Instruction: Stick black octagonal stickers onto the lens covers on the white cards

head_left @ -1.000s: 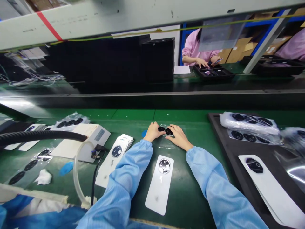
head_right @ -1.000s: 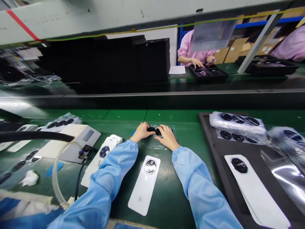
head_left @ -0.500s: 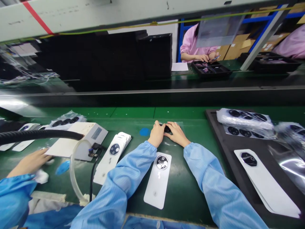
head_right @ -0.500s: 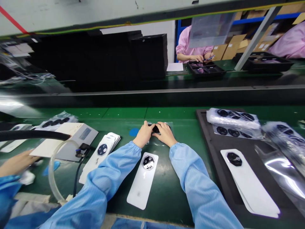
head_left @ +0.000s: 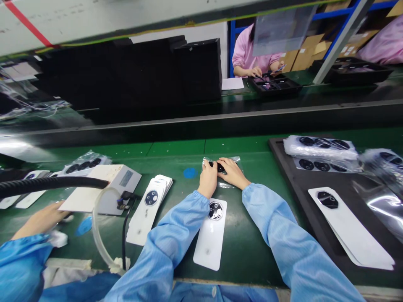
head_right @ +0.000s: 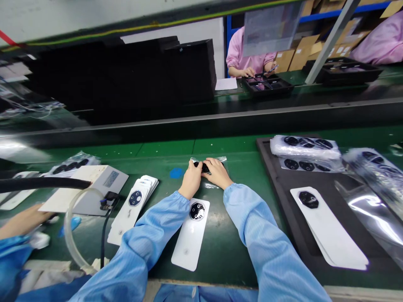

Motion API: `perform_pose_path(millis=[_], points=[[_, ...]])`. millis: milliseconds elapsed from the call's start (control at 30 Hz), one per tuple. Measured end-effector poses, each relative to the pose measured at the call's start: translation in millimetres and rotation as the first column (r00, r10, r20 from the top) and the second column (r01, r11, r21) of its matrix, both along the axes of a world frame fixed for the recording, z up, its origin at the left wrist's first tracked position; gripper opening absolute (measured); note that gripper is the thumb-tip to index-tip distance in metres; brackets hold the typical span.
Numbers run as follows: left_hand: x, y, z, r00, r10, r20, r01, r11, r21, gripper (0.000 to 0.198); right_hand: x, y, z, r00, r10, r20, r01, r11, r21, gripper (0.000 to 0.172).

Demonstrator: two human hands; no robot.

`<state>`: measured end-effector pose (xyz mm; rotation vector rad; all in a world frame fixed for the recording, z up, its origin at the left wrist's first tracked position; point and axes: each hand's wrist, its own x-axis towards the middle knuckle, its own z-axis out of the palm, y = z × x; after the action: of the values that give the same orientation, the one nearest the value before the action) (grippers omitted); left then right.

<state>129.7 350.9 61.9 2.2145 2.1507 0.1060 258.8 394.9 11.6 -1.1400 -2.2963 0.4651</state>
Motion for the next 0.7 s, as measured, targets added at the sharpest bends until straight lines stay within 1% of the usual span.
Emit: perform_pose_path(millis=[100, 200, 267, 367, 467, 533, 600, 667, 700], points=[[-2, 0, 0.6, 1.000, -0.028, 0.008, 0.028, 1.000, -0.002, 0.044, 0, -1, 1.6, 1.000, 0.000, -0.007, 0.000, 1.000, -0.003, 0.048], [-6, 1, 1.0, 0.998, -0.051, 0.032, 0.051, 0.999, -0.006, 0.055, 0, -2, 3.7, 1.000, 0.005, -0.017, -0.006, 1.000, -0.006, 0.050], [-8, 1, 0.4, 0.996, -0.061, 0.063, 0.062, 0.998, -0.007, 0.058, 0, -2, 4.4, 1.000, 0.009, -0.024, -0.009, 1.000, -0.008, 0.051], [-12, -2, -2.9, 0.987, -0.069, 0.144, 0.069, 0.998, 0.008, 0.051, 0, -2, 4.4, 0.999, -0.003, -0.038, 0.003, 1.000, -0.012, 0.054], [-18, -6, -8.7, 0.961, -0.065, 0.270, 0.055, 0.997, 0.046, 0.043, -1, -2, 3.5, 0.998, -0.019, -0.056, 0.018, 1.000, -0.020, 0.059], [-22, -8, -12.6, 0.926, -0.048, 0.375, 0.020, 0.997, 0.079, 0.040, -1, -2, 2.4, 0.997, -0.023, -0.072, 0.021, 0.999, -0.027, 0.060], [-28, -9, -15.2, 0.867, -0.026, 0.498, -0.033, 0.993, 0.109, 0.037, -1, -1, 0.6, 0.995, -0.027, -0.098, 0.024, 0.999, -0.033, 0.062], [-36, -9, -15.1, 0.771, -0.002, 0.637, -0.101, 0.987, 0.126, 0.036, -1, 0, -0.9, 0.990, -0.030, -0.141, 0.025, 0.999, -0.036, 0.064], [-40, -8, -13.7, 0.707, 0.011, 0.707, -0.140, 0.982, 0.125, 0.037, 0, 0, -1.1, 0.985, -0.033, -0.172, 0.027, 0.999, -0.036, 0.062]])
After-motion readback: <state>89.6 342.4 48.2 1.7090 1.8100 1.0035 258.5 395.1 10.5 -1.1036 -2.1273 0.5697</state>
